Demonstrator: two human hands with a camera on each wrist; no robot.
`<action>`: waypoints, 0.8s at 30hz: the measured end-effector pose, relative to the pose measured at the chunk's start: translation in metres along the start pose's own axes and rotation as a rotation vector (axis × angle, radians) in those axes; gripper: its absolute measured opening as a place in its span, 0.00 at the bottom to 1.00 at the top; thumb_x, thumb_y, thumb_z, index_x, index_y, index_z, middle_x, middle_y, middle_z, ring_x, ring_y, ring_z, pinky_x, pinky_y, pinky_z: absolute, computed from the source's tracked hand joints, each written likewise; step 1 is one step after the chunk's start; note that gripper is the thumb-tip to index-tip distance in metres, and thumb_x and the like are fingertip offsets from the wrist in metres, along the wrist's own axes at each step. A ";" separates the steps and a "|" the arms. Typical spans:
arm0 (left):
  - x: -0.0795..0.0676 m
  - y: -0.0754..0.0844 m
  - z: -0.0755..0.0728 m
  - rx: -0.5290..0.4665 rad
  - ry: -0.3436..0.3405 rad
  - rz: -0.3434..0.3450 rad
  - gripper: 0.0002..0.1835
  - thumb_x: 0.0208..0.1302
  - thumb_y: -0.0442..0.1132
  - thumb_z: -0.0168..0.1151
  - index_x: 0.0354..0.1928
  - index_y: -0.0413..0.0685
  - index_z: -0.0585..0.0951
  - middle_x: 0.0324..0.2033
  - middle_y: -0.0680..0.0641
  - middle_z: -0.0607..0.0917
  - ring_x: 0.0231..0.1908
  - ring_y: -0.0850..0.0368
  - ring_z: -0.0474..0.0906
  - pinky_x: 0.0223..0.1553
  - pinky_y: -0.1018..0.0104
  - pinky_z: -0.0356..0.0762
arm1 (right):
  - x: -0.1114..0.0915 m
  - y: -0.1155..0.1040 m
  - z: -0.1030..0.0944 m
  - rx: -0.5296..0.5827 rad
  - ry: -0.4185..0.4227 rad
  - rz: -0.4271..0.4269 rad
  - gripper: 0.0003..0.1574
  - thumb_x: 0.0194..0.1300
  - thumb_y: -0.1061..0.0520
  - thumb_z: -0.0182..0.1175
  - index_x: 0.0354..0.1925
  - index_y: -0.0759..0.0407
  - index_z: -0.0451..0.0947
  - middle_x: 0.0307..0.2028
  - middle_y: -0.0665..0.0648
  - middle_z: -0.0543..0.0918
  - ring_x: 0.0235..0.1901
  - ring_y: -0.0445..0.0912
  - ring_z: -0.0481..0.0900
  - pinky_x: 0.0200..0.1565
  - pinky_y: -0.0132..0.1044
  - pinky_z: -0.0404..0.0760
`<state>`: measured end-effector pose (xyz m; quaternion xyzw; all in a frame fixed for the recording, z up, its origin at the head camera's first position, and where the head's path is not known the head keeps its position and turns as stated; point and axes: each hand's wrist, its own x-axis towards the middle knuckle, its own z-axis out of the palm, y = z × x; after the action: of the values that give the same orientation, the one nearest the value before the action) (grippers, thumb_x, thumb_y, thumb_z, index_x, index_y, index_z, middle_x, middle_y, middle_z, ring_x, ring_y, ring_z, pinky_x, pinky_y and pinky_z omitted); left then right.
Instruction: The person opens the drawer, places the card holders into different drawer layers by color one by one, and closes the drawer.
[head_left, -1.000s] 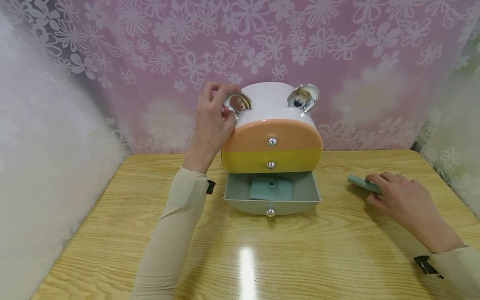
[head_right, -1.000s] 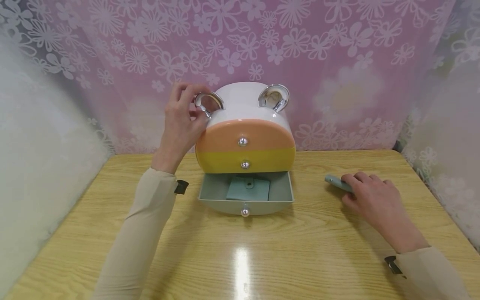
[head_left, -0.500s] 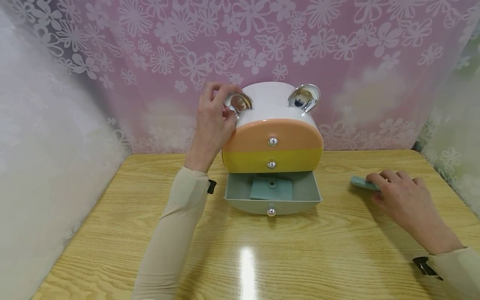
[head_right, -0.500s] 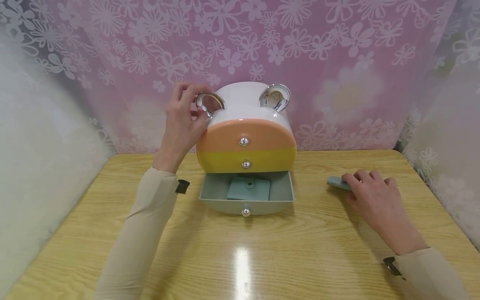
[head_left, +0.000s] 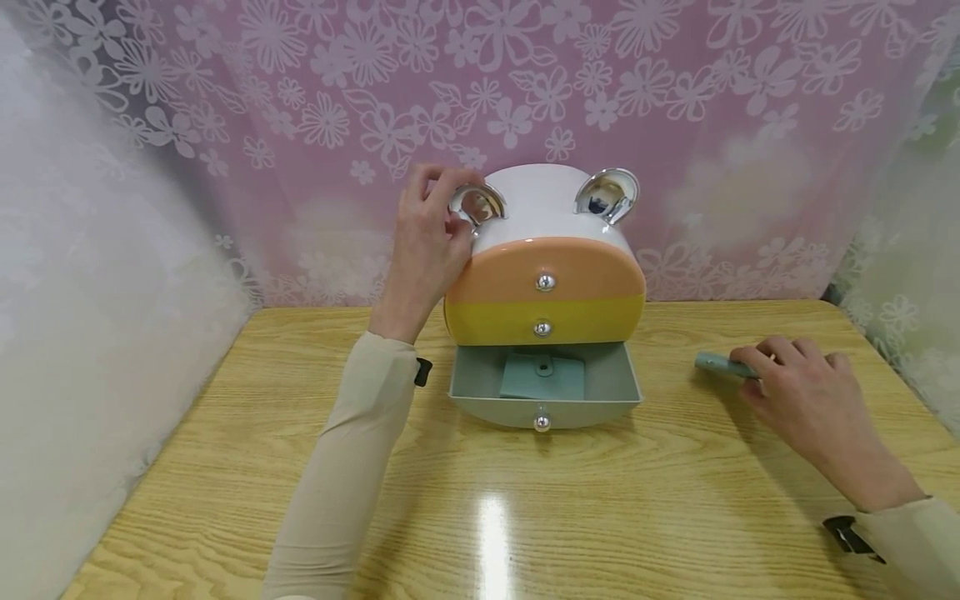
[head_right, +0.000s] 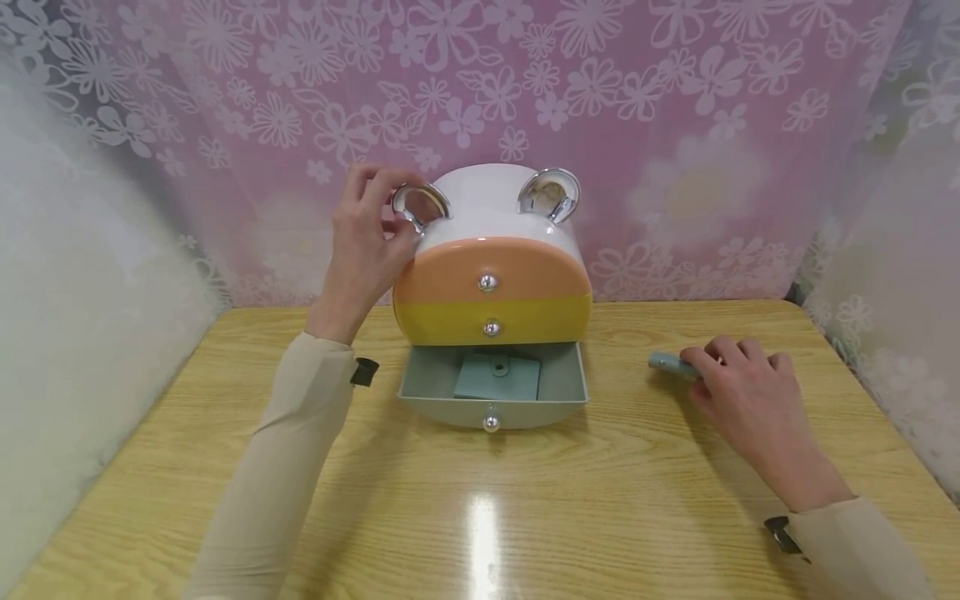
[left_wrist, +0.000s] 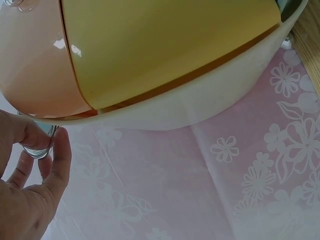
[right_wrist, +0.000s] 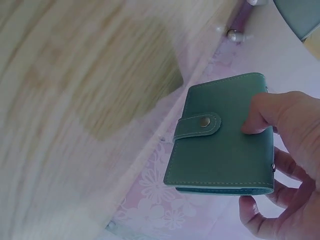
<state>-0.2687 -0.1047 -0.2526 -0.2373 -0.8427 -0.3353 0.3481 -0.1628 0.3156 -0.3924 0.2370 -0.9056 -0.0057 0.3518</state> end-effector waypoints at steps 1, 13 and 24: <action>0.000 0.000 0.000 0.001 0.002 0.001 0.22 0.61 0.24 0.56 0.55 0.50 0.82 0.52 0.43 0.75 0.49 0.48 0.72 0.47 0.64 0.78 | 0.001 0.000 0.000 0.002 0.009 -0.003 0.48 0.75 0.33 0.21 0.42 0.60 0.83 0.34 0.65 0.82 0.32 0.66 0.79 0.19 0.54 0.68; 0.001 0.000 0.001 0.002 0.012 0.006 0.22 0.60 0.24 0.55 0.54 0.50 0.82 0.51 0.42 0.75 0.49 0.48 0.72 0.49 0.63 0.76 | 0.007 -0.012 -0.009 0.060 0.096 0.027 0.25 0.70 0.46 0.46 0.39 0.60 0.84 0.34 0.64 0.83 0.28 0.64 0.78 0.18 0.52 0.69; 0.000 -0.001 0.001 0.007 0.007 0.000 0.23 0.61 0.24 0.55 0.55 0.50 0.82 0.51 0.43 0.74 0.49 0.48 0.71 0.47 0.64 0.76 | 0.014 -0.026 -0.023 0.067 0.126 0.042 0.39 0.76 0.38 0.35 0.39 0.63 0.84 0.33 0.65 0.82 0.28 0.62 0.77 0.25 0.55 0.74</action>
<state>-0.2696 -0.1046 -0.2533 -0.2348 -0.8426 -0.3333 0.3519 -0.1457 0.2897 -0.3709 0.2297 -0.8860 0.0470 0.4001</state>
